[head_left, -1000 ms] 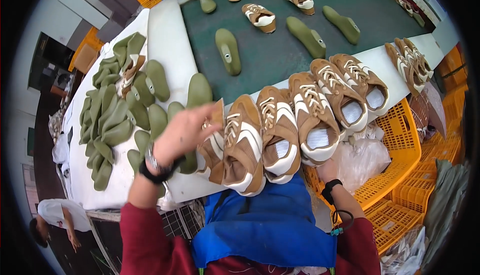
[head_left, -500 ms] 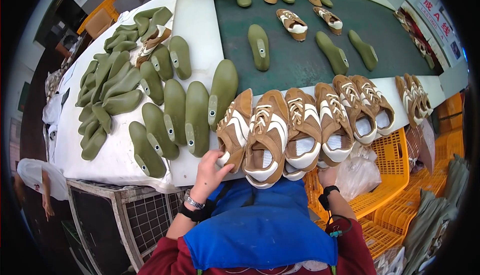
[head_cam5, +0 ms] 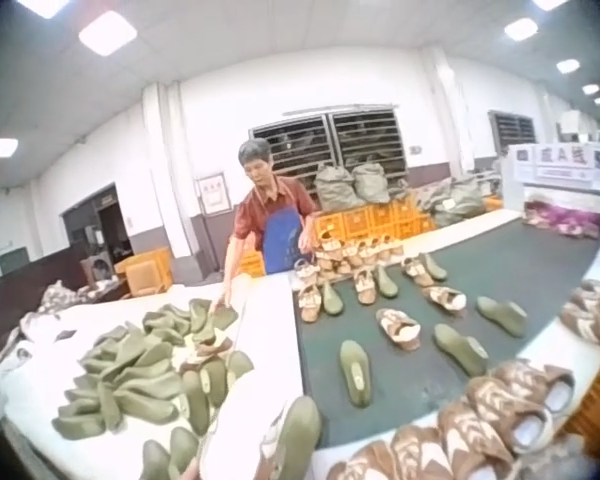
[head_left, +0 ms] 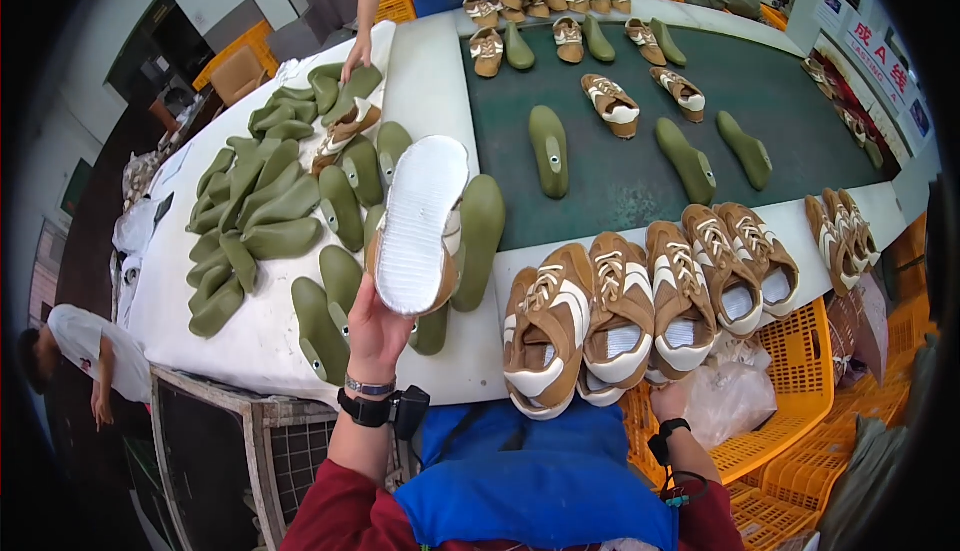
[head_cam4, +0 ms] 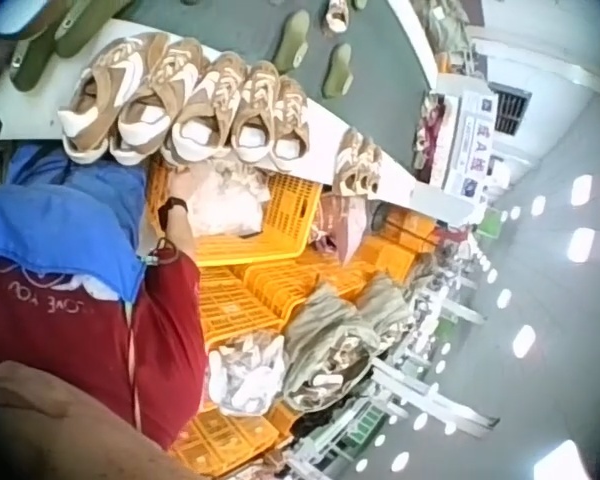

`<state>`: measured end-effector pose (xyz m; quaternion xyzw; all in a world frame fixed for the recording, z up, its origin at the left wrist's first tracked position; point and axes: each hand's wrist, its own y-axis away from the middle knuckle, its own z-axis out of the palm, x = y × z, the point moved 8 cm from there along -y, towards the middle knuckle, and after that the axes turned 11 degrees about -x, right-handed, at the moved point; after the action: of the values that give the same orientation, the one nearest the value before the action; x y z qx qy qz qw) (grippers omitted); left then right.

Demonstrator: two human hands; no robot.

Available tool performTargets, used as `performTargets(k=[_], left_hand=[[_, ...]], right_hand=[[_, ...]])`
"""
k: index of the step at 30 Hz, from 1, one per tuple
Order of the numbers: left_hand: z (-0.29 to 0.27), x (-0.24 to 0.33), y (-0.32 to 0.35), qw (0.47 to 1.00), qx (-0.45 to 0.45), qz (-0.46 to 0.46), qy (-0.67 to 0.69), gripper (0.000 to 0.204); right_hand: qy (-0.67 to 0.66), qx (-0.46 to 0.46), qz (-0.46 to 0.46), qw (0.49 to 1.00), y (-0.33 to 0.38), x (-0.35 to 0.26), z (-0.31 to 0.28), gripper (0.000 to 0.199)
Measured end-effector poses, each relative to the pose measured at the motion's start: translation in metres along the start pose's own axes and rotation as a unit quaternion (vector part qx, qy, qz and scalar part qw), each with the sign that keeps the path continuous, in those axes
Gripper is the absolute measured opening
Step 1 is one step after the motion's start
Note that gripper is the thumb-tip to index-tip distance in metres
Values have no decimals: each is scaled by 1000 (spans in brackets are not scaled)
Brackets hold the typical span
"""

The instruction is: Placing shoe lasts into shoe uppers and arranging them on a conveyor belt for processing.

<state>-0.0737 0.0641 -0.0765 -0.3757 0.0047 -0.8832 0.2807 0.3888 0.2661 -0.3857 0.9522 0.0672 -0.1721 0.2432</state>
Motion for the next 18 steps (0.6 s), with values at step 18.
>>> performTargets(k=[18], left_hand=[[-84, -168, -356, 507, -186, -200, -818, 37]], right_hand=[[-170, -3, -40, 985, 27, -36, -48, 41]])
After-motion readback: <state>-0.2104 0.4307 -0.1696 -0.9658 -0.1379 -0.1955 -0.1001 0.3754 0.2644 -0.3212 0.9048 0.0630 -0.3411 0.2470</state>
